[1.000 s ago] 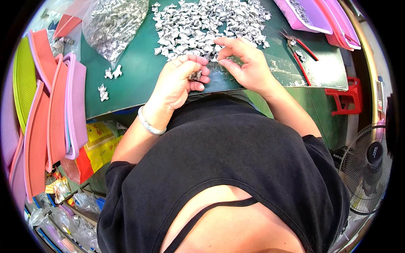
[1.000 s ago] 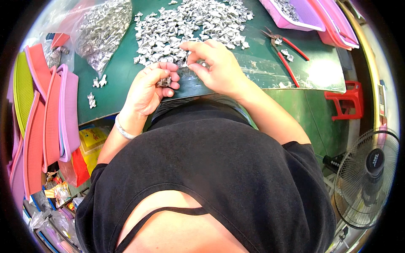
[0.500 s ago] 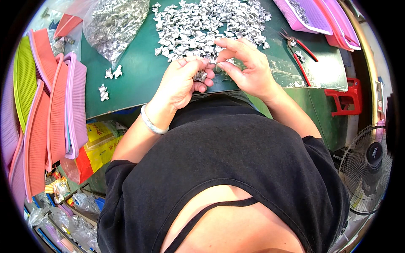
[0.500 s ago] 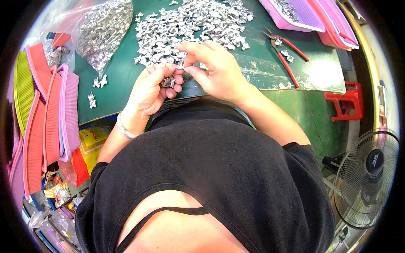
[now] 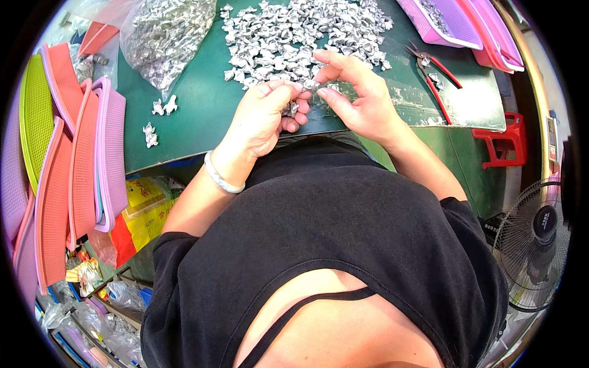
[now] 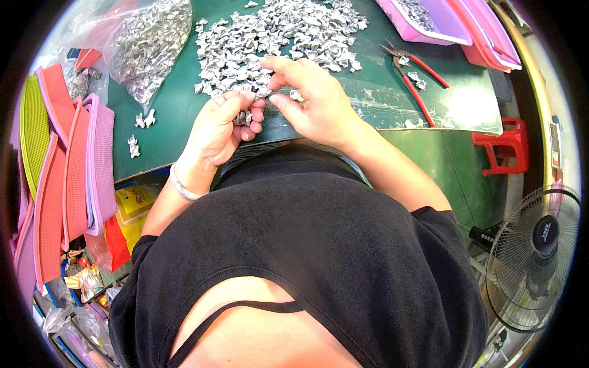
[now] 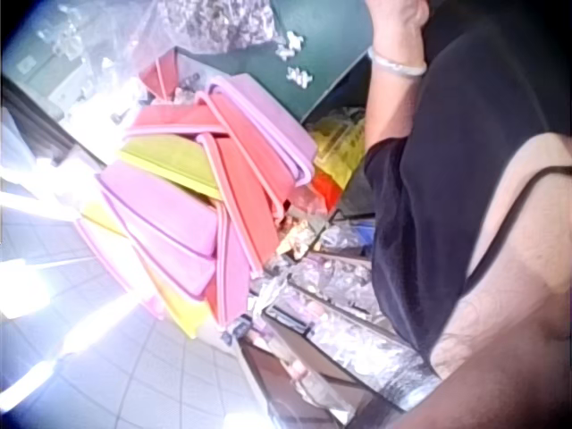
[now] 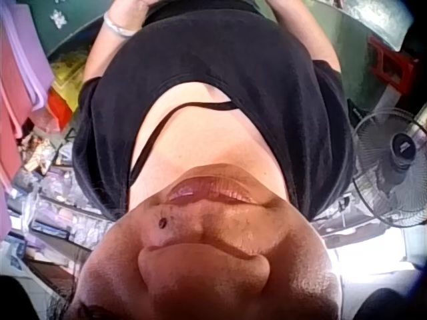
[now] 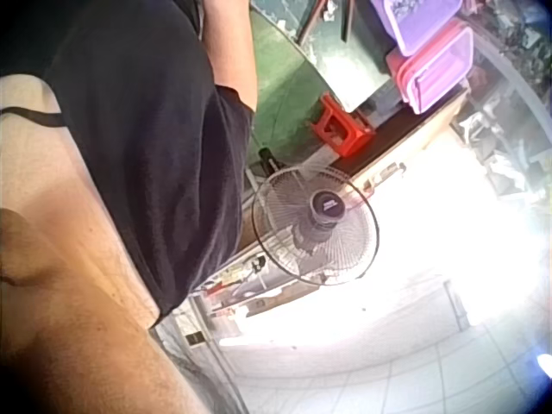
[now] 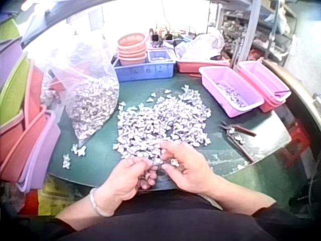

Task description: The person repeatedly picks small silver metal pieces from a green table and joins them by hand, placing the assembled units back on the table. The workspace includes plastic trays, a bag of parts, and pliers nearby, but the person uses only their hands to connect the pieces.

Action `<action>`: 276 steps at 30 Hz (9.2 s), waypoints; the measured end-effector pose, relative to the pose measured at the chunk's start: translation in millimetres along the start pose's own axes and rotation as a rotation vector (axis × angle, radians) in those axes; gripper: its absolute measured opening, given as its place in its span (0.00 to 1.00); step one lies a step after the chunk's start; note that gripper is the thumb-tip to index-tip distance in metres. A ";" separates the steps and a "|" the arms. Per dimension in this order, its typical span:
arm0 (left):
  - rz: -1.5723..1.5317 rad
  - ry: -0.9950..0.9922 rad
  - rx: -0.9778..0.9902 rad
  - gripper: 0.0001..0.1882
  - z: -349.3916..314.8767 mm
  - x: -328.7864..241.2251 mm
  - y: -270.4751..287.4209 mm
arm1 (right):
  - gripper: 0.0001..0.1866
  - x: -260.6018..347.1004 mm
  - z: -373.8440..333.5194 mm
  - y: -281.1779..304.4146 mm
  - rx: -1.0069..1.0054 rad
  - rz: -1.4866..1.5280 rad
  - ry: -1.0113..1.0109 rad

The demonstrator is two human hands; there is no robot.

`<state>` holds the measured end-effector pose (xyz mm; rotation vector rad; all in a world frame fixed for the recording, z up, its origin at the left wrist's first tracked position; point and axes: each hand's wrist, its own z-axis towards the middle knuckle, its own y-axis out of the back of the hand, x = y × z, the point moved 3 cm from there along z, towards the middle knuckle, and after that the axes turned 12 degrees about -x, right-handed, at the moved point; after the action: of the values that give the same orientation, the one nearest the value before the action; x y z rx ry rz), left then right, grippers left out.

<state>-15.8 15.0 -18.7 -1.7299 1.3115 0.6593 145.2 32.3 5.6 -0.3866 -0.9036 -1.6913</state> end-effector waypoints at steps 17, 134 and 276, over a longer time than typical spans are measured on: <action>-0.024 -0.021 0.002 0.06 -0.4 -0.4 -0.7 | 0.25 1.6 0.1 0.7 0.002 0.012 0.001; -0.399 -0.016 0.221 0.08 4.8 -4.6 3.8 | 0.21 -19.7 9.1 1.4 0.069 -0.293 0.125; -0.156 -0.037 0.011 0.08 -6.8 -5.7 8.3 | 0.26 2.2 7.9 -14.2 0.070 0.285 -0.292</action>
<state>-25.9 11.2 -13.2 -1.7818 1.1395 0.5907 129.8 37.8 7.1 -0.6943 -1.0619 -1.3593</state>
